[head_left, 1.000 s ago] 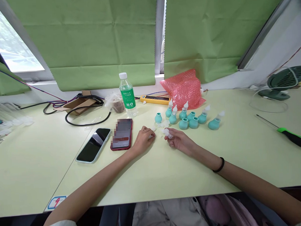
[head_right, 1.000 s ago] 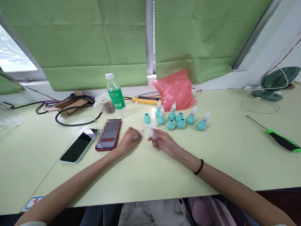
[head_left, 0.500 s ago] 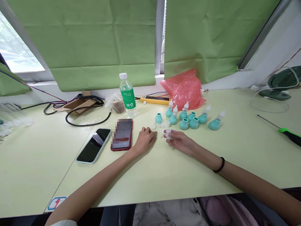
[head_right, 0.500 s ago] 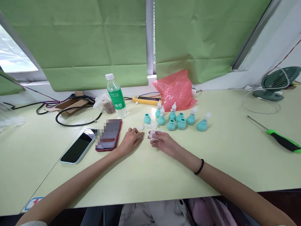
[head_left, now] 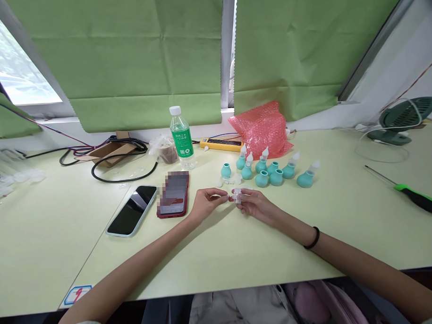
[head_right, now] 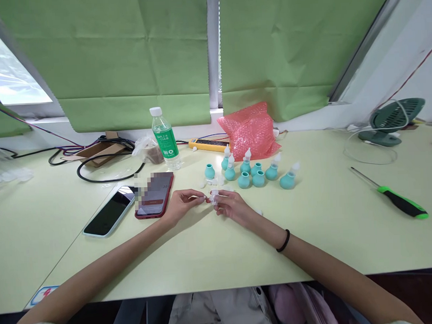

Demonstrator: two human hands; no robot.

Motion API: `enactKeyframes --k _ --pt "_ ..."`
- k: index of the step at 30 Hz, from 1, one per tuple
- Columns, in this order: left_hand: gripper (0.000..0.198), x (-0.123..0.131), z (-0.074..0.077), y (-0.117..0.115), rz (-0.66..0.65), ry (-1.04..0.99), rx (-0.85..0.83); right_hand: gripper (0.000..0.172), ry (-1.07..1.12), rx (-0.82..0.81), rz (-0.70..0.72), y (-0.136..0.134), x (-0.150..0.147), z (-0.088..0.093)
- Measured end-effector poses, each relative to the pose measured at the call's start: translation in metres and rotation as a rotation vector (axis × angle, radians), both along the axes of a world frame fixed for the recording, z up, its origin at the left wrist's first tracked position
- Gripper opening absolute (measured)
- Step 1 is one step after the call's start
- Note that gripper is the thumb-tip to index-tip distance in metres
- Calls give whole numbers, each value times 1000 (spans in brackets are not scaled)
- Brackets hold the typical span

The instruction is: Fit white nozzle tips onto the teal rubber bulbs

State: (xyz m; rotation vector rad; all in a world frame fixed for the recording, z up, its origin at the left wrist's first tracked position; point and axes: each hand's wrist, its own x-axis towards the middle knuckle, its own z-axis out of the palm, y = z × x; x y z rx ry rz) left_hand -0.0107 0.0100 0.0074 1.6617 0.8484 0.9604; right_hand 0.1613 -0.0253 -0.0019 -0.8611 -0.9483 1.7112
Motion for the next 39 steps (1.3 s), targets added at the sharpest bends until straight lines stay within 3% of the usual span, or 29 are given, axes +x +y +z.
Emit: enactKeyframes --k 2,6,12,18,32,39 --pt "23 1 2 -1 -29 -65 -101 26 -25 16 -26 -1 0 0" --pt "24 3 1 -3 -26 -116 -137 28 -64 36 -47 -2 -1 0" --pt "24 4 -1 -7 28 -109 -98 29 -123 49 -24 -5 -3 2" --pt "21 3 1 -10 58 -72 -64 27 -141 60 -87 -4 -2 1" --pt "24 3 0 -16 -21 24 134 23 -133 22 -121 -4 -2 0" --pt "34 6 0 -21 -150 37 189 22 -61 -10 -153 -1 0 -3"
